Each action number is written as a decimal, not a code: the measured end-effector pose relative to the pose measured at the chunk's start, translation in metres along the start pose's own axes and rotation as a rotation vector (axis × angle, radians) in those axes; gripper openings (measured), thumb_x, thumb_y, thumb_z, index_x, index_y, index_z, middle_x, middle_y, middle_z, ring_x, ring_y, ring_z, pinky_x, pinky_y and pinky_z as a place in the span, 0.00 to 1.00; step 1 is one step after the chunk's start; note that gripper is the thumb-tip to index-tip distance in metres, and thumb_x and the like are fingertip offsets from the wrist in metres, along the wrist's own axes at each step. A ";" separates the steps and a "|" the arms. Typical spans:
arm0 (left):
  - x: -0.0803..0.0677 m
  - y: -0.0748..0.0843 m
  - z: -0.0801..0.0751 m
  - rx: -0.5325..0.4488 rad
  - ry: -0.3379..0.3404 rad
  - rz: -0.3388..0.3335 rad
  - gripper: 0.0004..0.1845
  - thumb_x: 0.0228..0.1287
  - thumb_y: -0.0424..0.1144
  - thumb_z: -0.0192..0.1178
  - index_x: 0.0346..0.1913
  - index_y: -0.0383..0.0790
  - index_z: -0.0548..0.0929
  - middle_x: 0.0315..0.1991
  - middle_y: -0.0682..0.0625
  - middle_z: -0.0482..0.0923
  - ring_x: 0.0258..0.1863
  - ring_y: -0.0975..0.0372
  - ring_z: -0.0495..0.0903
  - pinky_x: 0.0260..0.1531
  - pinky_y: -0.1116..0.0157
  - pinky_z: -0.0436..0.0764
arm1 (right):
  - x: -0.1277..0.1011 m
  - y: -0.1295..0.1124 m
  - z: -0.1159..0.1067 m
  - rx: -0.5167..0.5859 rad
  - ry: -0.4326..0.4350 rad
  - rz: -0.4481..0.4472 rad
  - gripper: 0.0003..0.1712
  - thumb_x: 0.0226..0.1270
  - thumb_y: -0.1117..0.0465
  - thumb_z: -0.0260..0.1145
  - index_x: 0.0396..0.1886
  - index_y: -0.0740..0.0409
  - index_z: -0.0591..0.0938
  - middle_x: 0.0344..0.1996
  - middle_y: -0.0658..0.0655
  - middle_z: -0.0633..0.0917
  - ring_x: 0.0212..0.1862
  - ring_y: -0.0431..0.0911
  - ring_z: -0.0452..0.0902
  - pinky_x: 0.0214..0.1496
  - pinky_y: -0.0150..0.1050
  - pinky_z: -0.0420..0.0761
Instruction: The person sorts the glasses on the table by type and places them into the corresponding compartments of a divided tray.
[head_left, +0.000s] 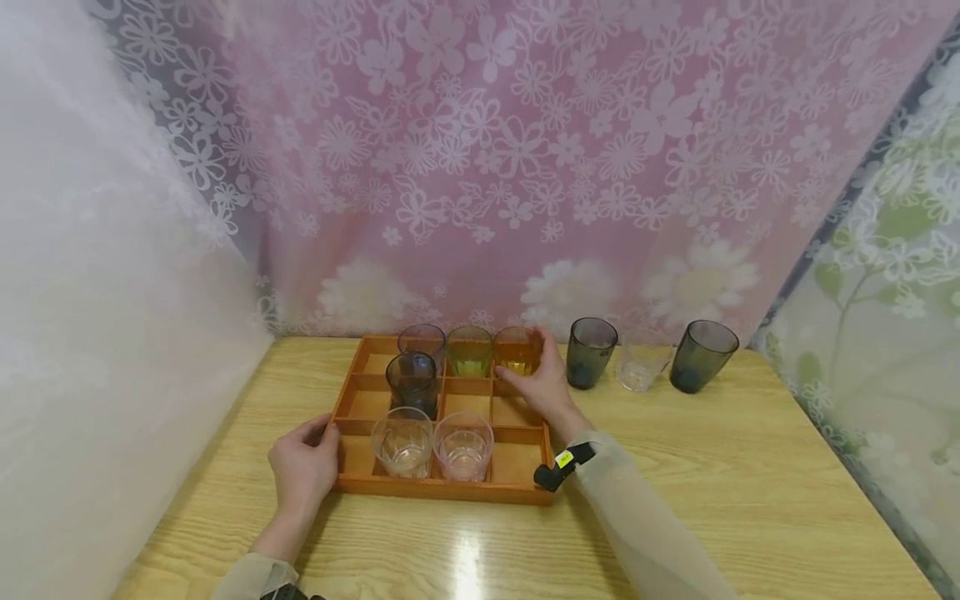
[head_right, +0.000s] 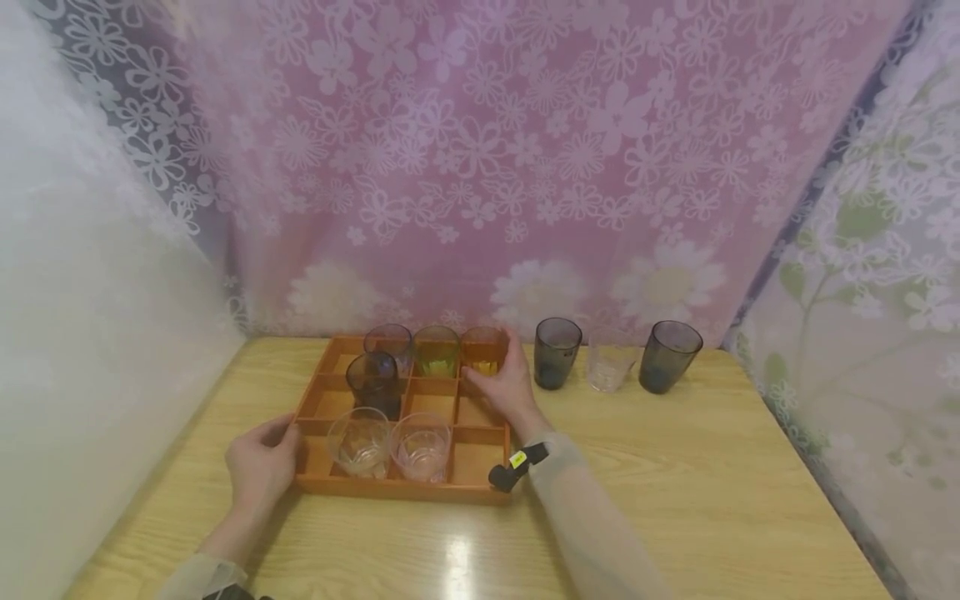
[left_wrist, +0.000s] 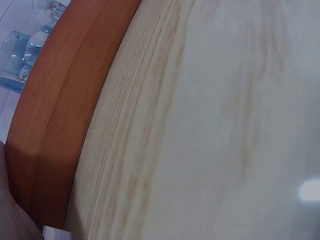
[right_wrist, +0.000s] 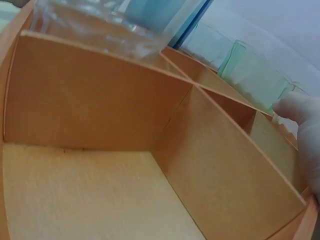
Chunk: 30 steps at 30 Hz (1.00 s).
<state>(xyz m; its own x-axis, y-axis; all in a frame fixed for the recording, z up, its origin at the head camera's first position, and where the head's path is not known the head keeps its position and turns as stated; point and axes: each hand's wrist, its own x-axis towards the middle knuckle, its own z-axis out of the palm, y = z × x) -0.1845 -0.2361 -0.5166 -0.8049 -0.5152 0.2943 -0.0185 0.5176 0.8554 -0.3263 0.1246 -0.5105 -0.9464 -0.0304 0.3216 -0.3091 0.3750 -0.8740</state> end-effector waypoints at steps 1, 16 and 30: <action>0.000 0.000 0.000 0.000 -0.002 0.001 0.10 0.69 0.32 0.66 0.49 0.32 0.93 0.41 0.40 0.91 0.41 0.51 0.88 0.33 0.84 0.71 | -0.001 0.000 -0.001 0.007 0.001 0.005 0.60 0.60 0.56 0.84 0.83 0.64 0.57 0.75 0.63 0.69 0.76 0.58 0.64 0.75 0.55 0.65; -0.002 -0.003 0.005 0.001 0.007 0.040 0.10 0.68 0.30 0.67 0.48 0.32 0.93 0.41 0.40 0.91 0.41 0.50 0.89 0.34 0.84 0.70 | -0.006 -0.015 -0.026 -0.040 -0.072 0.061 0.60 0.62 0.54 0.83 0.83 0.66 0.55 0.79 0.64 0.65 0.79 0.58 0.59 0.79 0.50 0.60; 0.001 -0.006 0.002 0.014 0.002 0.005 0.11 0.69 0.32 0.67 0.50 0.32 0.92 0.43 0.40 0.90 0.43 0.50 0.88 0.34 0.85 0.70 | -0.029 -0.037 -0.065 0.061 -0.183 0.029 0.50 0.66 0.60 0.80 0.80 0.68 0.62 0.77 0.68 0.67 0.79 0.61 0.60 0.79 0.52 0.59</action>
<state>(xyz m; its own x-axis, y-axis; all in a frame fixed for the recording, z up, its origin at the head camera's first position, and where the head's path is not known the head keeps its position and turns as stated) -0.1865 -0.2381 -0.5223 -0.8041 -0.5136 0.2994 -0.0225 0.5296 0.8480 -0.2816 0.1715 -0.4641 -0.9546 -0.1901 0.2293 -0.2813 0.3216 -0.9041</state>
